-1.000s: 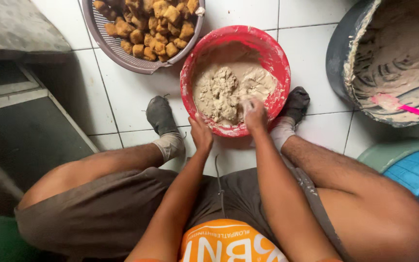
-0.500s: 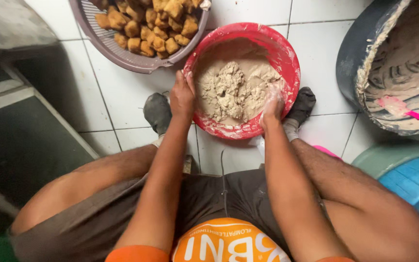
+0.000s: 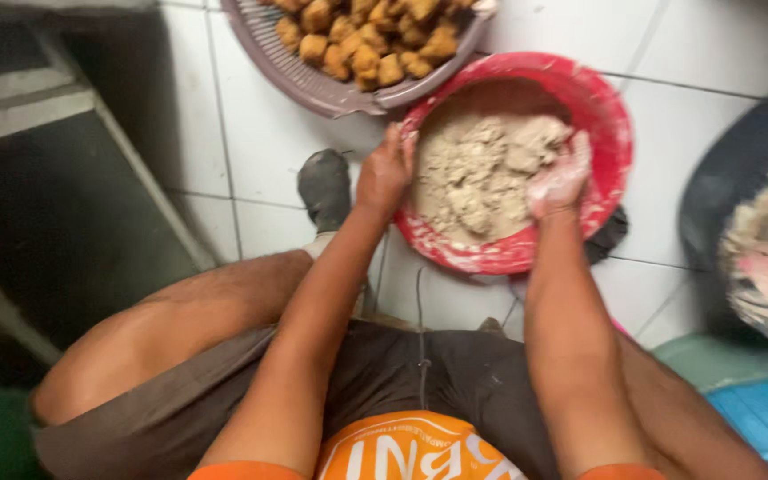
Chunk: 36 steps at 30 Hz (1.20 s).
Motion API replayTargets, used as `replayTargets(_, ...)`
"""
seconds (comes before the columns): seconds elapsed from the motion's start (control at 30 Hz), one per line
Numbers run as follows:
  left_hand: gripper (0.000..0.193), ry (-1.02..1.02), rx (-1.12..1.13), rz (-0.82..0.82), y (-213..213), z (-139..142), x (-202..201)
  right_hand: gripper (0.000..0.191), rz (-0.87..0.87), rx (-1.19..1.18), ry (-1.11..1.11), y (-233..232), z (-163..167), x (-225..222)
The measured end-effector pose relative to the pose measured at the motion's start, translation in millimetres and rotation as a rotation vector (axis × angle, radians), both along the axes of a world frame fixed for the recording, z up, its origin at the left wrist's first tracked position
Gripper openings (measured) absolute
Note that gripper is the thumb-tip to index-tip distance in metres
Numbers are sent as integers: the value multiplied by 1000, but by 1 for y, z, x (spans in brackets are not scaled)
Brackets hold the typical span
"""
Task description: The person sits on the floor and mixes and kneads a dough-like mixture by hand in a red plastic basin, adding material with a pink scoop and working the mass with both hands. They later place a lid on a pot and continue kneading, with formed dough balls visible in a nearby pot.
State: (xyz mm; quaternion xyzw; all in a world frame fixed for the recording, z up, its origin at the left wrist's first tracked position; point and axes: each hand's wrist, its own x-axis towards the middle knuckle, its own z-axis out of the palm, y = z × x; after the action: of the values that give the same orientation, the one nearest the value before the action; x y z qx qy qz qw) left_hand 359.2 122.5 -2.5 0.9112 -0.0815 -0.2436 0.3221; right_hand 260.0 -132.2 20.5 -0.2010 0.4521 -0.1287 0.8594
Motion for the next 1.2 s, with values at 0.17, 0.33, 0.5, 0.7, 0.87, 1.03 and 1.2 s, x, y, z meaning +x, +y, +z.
replayTargets(0.17, 38, -13, -45, -19, 0, 0, 2, 64, 151, 58, 33, -11, -8, 14)
replayTargets(0.33, 38, -5, -21, -15, -7, 6, 8, 62, 309, 1, 14, -18, -11, 22)
replayTargets(0.5, 34, 71, -57, 68, -10, 2, -4, 60, 384, -131, 27, -19, -26, 32)
replayTargets(0.7, 42, -22, 57, 133, -7, 9, -1, 47, 571, -620, 211, 0, -19, 39)
replayTargets(0.87, 35, 54, 17, 129, -4, 33, -1, 59, 796, -1234, 350, 35, 4, 23)
replayTargets(1.03, 37, 99, 11, 110, -2, 56, -19, 85, 1071, -1165, 481, 88, 35, -11)
replayTargets(1.2, 42, 185, -44, 26, 16, 65, -22, 85, 1285, -1444, 593, 146, 73, -37)
